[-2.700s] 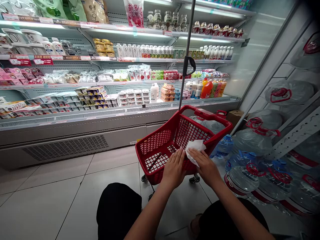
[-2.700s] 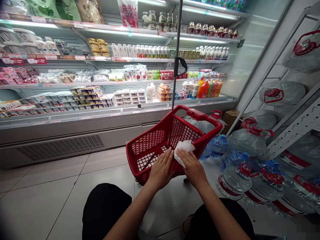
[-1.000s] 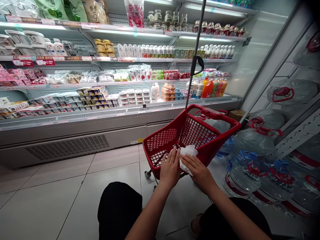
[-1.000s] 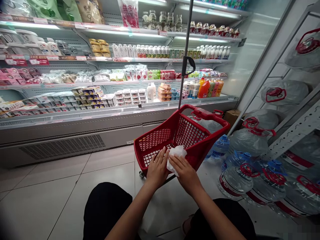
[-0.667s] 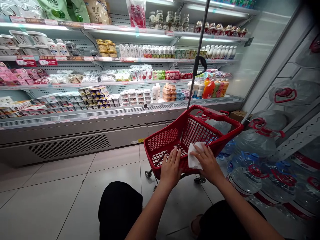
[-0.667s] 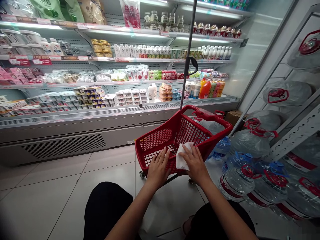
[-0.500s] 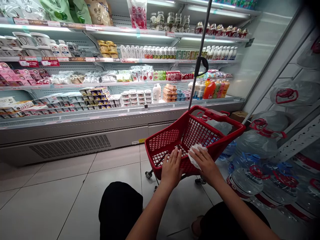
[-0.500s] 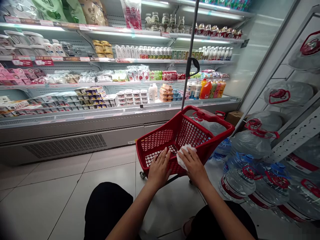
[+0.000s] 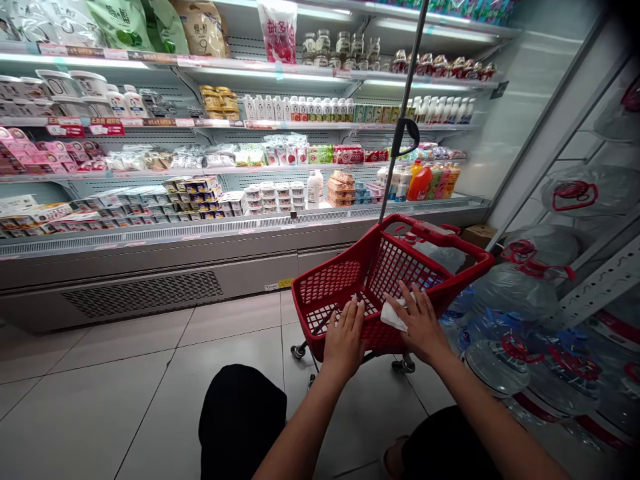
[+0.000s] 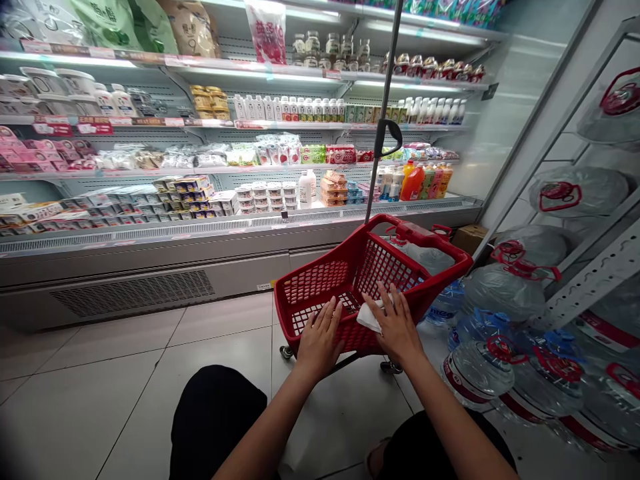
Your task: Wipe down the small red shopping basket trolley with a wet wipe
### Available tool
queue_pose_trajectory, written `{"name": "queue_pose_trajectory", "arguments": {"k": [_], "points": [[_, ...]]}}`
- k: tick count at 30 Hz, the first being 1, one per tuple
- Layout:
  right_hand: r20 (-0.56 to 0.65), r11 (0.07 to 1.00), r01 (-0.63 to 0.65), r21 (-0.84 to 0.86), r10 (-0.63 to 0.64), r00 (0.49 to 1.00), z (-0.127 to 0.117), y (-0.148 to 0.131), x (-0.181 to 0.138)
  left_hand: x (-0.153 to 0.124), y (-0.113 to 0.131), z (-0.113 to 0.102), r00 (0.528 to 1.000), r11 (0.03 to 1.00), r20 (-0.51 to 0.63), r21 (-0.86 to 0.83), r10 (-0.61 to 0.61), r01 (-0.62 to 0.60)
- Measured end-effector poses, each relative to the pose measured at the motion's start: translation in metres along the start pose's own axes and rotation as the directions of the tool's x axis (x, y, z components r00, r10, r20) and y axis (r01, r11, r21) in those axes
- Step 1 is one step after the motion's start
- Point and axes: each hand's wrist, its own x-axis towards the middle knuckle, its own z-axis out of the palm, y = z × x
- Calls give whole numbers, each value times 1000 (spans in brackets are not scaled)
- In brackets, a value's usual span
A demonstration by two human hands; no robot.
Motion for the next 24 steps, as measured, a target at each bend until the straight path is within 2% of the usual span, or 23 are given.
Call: {"name": "queue_pose_trajectory", "arguments": {"k": [4, 7, 9, 11, 15, 19, 22, 24], "points": [[21, 1000, -1, 27, 0, 1000, 16, -29, 5, 0, 0, 1, 1000, 1000, 5, 20, 2, -2], [55, 996, 67, 66, -70, 996, 22, -47, 5, 0, -2, 2, 1000, 999, 0, 41, 4, -4], [76, 987, 138, 80, -144, 987, 21, -46, 2, -1, -4, 1, 1000, 999, 4, 44, 11, -11], [88, 981, 183, 65, -188, 978, 15, -34, -1, -2, -5, 0, 1000, 999, 11, 41, 18, -19], [70, 995, 99, -8, -98, 993, 5, -11, -9, -1, -5, 1, 999, 999, 27, 43, 17, -18], [46, 1000, 17, -10, -16, 999, 7, -36, -15, 3, -3, 2, 1000, 999, 7, 32, 12, -12], [73, 997, 80, 6, -80, 994, 11, -53, -16, 2, -10, -1, 998, 999, 5, 0, 55, -55], [71, 994, 106, 1, -105, 992, 12, -45, -16, -5, -20, -5, 998, 998, 6, -11, 56, -56]]}}
